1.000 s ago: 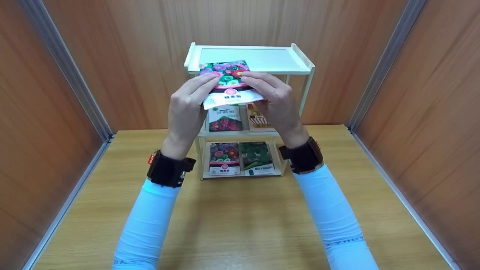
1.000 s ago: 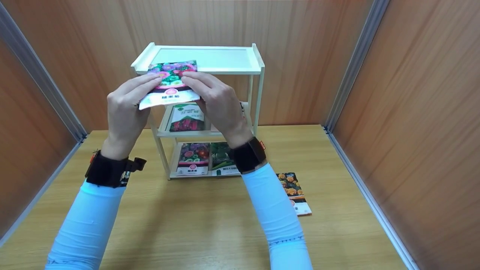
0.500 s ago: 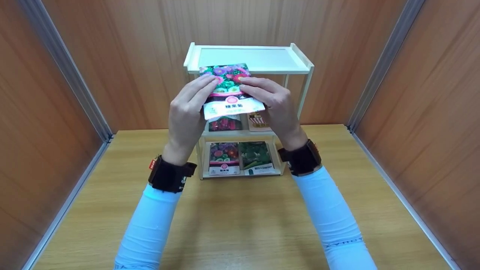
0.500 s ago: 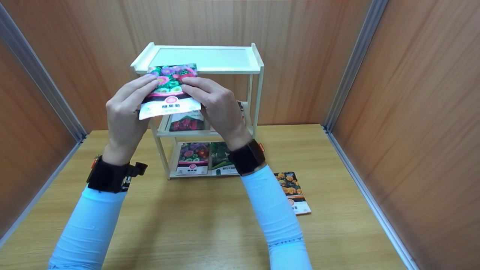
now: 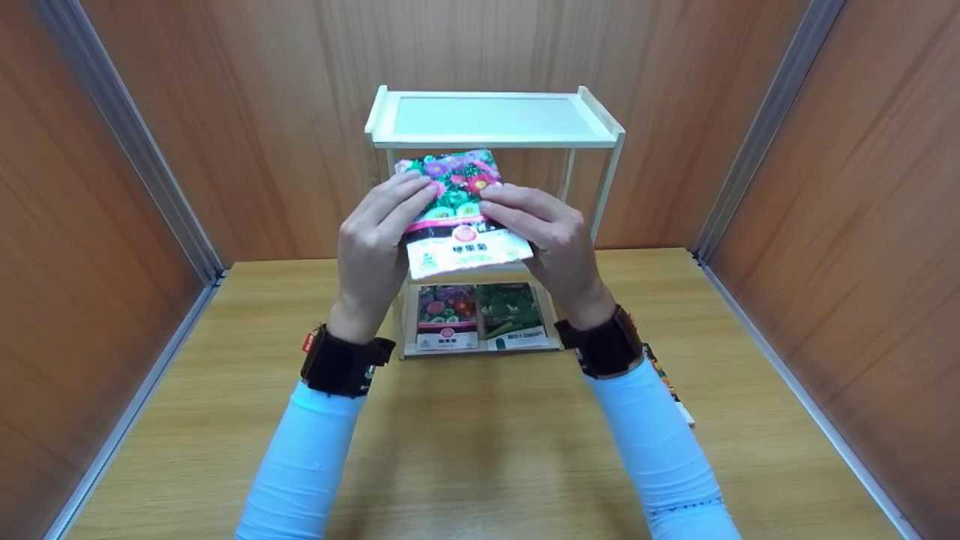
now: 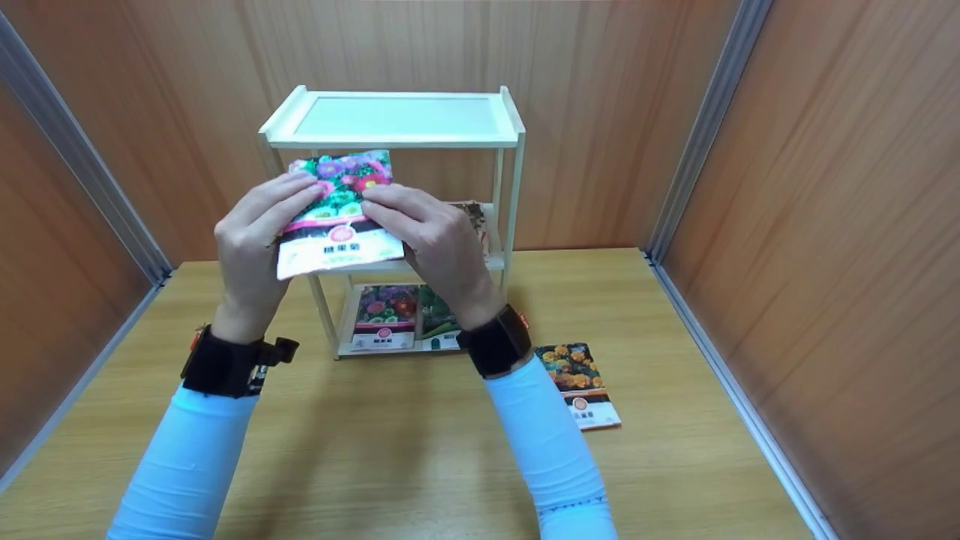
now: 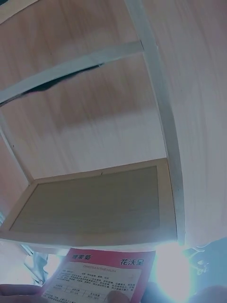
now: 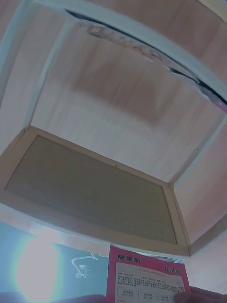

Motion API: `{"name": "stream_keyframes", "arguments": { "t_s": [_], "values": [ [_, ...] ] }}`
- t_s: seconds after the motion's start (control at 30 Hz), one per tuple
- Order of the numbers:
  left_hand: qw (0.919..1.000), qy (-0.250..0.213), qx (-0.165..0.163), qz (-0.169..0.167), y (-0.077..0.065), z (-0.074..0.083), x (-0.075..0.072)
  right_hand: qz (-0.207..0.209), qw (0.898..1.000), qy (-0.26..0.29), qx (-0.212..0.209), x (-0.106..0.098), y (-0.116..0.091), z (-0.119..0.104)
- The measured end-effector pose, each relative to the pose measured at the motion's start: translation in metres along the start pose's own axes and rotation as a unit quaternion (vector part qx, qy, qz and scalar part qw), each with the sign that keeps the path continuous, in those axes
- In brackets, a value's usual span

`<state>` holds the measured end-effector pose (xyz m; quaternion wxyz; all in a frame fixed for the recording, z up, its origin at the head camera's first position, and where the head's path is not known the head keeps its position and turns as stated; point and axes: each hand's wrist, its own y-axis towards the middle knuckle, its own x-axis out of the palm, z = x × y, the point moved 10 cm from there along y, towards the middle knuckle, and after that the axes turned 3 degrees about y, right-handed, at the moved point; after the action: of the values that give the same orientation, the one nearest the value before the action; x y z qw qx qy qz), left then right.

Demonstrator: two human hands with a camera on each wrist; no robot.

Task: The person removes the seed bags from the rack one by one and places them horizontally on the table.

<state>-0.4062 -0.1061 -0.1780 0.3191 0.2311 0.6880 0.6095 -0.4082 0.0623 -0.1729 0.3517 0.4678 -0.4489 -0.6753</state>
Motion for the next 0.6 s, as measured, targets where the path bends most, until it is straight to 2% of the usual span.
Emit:
{"name": "stream_keyframes", "arguments": {
  "t_s": [0.13,0.33,0.6],
  "values": [
    [1.0000,0.000,0.002,0.001,-0.011,0.002,0.000,0.002,1.000,0.009,0.004,0.001,-0.008,-0.004],
    [0.9999,-0.001,-0.009,-0.005,-0.030,0.005,0.003,0.007,0.999,0.004,0.040,0.002,-0.028,-0.004],
    [0.9993,0.002,-0.023,-0.029,-0.055,0.008,0.015,0.011,0.997,-0.002,0.075,0.006,-0.058,0.001]
  ]
}}
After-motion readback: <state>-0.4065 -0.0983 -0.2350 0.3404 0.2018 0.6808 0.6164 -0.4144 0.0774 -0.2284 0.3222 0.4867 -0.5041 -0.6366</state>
